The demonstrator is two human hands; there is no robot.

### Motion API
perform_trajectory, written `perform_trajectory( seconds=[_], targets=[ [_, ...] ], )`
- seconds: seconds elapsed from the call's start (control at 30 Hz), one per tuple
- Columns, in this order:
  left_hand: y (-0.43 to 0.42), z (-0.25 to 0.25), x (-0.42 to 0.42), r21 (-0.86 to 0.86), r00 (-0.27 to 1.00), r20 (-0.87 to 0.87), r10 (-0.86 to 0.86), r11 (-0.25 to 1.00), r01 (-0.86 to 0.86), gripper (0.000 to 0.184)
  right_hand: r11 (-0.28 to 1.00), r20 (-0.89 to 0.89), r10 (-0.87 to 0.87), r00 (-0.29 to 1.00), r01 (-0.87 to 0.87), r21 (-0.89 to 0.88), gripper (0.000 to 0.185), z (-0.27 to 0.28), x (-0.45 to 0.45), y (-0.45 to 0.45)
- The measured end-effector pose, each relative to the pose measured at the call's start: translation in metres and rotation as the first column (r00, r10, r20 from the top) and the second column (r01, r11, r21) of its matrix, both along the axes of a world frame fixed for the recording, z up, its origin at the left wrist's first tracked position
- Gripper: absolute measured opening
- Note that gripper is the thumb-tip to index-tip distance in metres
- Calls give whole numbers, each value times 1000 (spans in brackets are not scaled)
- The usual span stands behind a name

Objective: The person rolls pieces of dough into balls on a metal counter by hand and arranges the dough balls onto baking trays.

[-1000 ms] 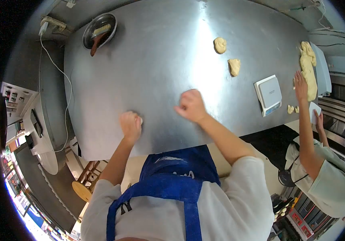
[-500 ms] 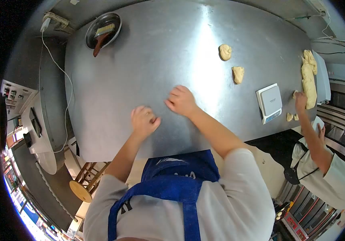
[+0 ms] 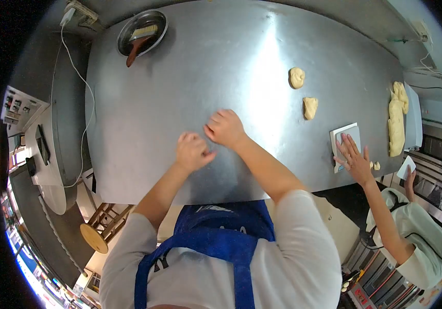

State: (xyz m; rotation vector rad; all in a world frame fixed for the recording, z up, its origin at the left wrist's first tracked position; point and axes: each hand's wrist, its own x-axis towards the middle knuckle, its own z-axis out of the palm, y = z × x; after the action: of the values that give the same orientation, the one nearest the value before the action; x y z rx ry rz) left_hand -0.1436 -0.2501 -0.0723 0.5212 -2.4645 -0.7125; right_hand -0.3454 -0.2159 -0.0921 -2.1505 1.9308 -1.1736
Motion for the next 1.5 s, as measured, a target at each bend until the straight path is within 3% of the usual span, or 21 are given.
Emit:
perform_trajectory(
  seconds=[0.03, 0.13, 0.2, 0.27, 0.33, 0.4, 0.43, 0.47, 0.53, 0.6, 0.73, 0.8, 0.87, 0.97, 1.03, 1.1, 1.2, 1.3, 1.33, 1.43, 1.5],
  targets=[
    [-16, -4, -18, -68, 998, 7, 69, 995, -68, 27, 997, -187, -7, 982, -7, -71, 24, 1, -4, -25],
    [-57, -15, -25, -151, 989, -16, 147, 977, -148, 28, 986, -260, 95, 961, -126, -107, 25, 16, -49, -50],
    [-81, -15, -12, -208, 988, -70, 135, 967, -147, 29, 984, -237, 2, 972, -44, -172, 25, 14, -66, -41],
    [-71, -25, 9, -23, 963, -155, 220, 974, -226, 28, 995, -157, 15, 987, -31, -95, 24, 2, -62, -14],
    [-37, -36, 31, -41, 979, -141, 149, 987, -156, 27, 988, 28, -25, 999, 29, -154, 22, 1, -51, 9],
    [-26, -31, 20, -62, 989, -127, 76, 994, -85, 27, 992, 159, 118, 980, -108, -65, 22, 6, -23, 5],
    [-22, -16, -2, -96, 997, -23, 80, 992, -82, 27, 998, -30, 62, 998, -62, -14, 25, 3, -10, -9],
    [-23, -8, -14, -129, 993, 84, 85, 989, -73, 27, 998, -20, 63, 998, -63, -9, 25, 4, -12, -23],
    [-59, -17, -27, -122, 993, 20, 115, 986, -112, 28, 984, -274, -6, 962, -44, -175, 26, 8, -27, -68],
    [-78, -18, -26, -107, 990, -42, 136, 984, -139, 29, 989, -316, -35, 948, -13, -149, 26, 11, -55, -80],
    [-81, -19, 7, -27, 952, -76, 298, 953, -301, 29, 994, -173, -95, 980, 86, -61, 25, 10, -83, -45],
    [-56, -24, 24, -1, 920, -37, 389, 921, -390, 29, 992, 34, -126, 991, 126, 14, 26, 7, -65, -19],
    [-26, -26, 23, -23, 986, -140, 86, 996, -90, 30, 997, 146, 74, 987, -78, 23, 23, 3, -37, -21],
    [-43, -27, -16, -99, 998, -2, -67, 993, 67, 30, 979, -123, 198, 972, -201, -12, 27, -4, -21, -65],
    [-78, -30, -29, -143, 998, -64, 6, 990, -15, 30, 941, -337, 271, 902, -322, -107, 29, 3, -47, -101],
    [-84, -24, -25, -183, 990, -126, 59, 980, -82, 31, 973, -286, 217, 933, -232, -18, 33, 16, -78, -106],
    [-68, -13, -9, 60, 956, -61, 285, 958, -282, 37, 974, -98, 75, 992, -52, 220, 45, 17, -97, -74],
    [-35, -12, 7, 124, 910, 58, 410, 902, -414, 43, 981, 44, -177, 983, 173, 90, 69, 7, -60, -31],
    [-16, -9, 2, 124, 894, 39, 446, 886, -447, 43, 951, 63, -303, 951, 298, 84, 59, 4, -41, -27],
    [-5, -15, 4, 140, 898, 57, 437, 887, -441, 41, 936, -38, -334, 942, 337, 104, 49, 6, -37, -42],
    [-12, -12, 14, 167, 923, 98, 372, 908, -384, 38, 955, 119, -274, 954, 256, 152, 41, 5, -47, -35]
  ],
)
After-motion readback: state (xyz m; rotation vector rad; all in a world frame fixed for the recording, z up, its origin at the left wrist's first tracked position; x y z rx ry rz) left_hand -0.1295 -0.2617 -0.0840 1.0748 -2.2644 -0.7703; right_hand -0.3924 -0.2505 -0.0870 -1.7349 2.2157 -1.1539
